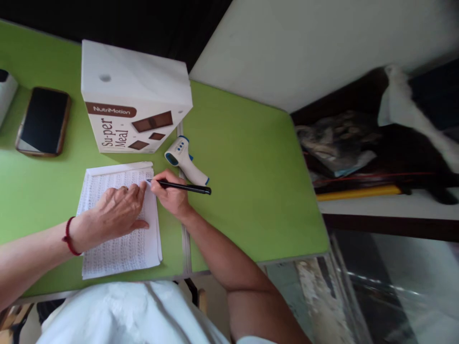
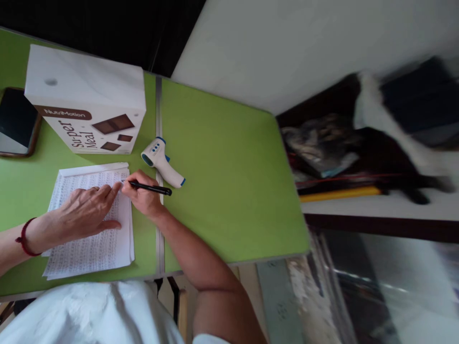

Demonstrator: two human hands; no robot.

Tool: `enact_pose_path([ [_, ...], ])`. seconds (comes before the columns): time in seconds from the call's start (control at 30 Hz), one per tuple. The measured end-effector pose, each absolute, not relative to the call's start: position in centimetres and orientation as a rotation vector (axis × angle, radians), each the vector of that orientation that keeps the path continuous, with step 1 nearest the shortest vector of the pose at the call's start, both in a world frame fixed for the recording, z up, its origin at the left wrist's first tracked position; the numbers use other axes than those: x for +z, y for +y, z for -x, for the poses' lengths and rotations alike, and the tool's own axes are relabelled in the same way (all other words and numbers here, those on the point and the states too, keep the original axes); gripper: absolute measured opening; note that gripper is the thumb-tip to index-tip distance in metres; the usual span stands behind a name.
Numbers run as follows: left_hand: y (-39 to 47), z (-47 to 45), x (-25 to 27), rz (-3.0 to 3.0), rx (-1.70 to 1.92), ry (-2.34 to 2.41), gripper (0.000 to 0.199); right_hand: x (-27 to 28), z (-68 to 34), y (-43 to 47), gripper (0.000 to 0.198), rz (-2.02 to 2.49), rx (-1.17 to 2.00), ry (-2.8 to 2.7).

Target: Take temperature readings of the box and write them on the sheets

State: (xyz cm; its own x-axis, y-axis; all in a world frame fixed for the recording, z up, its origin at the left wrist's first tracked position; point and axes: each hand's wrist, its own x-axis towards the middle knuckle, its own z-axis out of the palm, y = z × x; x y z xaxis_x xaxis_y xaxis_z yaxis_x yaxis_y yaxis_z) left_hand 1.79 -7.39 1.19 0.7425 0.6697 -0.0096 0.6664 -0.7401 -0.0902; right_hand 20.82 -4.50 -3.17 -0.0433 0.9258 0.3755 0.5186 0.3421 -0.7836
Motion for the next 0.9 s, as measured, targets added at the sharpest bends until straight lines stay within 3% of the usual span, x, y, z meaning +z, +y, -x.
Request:
enact_pose_path([
  [0.17,-7.1,-1.7,0.1,2.897,0.051,-1.132,0.082,-3.4,-20.8,-4.5,0.012,1.295,0.514,-1.645],
  [0.9,-7.1,-1.7,0.1,2.901,0.054,-1.145,0.081,-3.4,-20.9,-4.5,0.011,1.292,0.466,-1.659],
])
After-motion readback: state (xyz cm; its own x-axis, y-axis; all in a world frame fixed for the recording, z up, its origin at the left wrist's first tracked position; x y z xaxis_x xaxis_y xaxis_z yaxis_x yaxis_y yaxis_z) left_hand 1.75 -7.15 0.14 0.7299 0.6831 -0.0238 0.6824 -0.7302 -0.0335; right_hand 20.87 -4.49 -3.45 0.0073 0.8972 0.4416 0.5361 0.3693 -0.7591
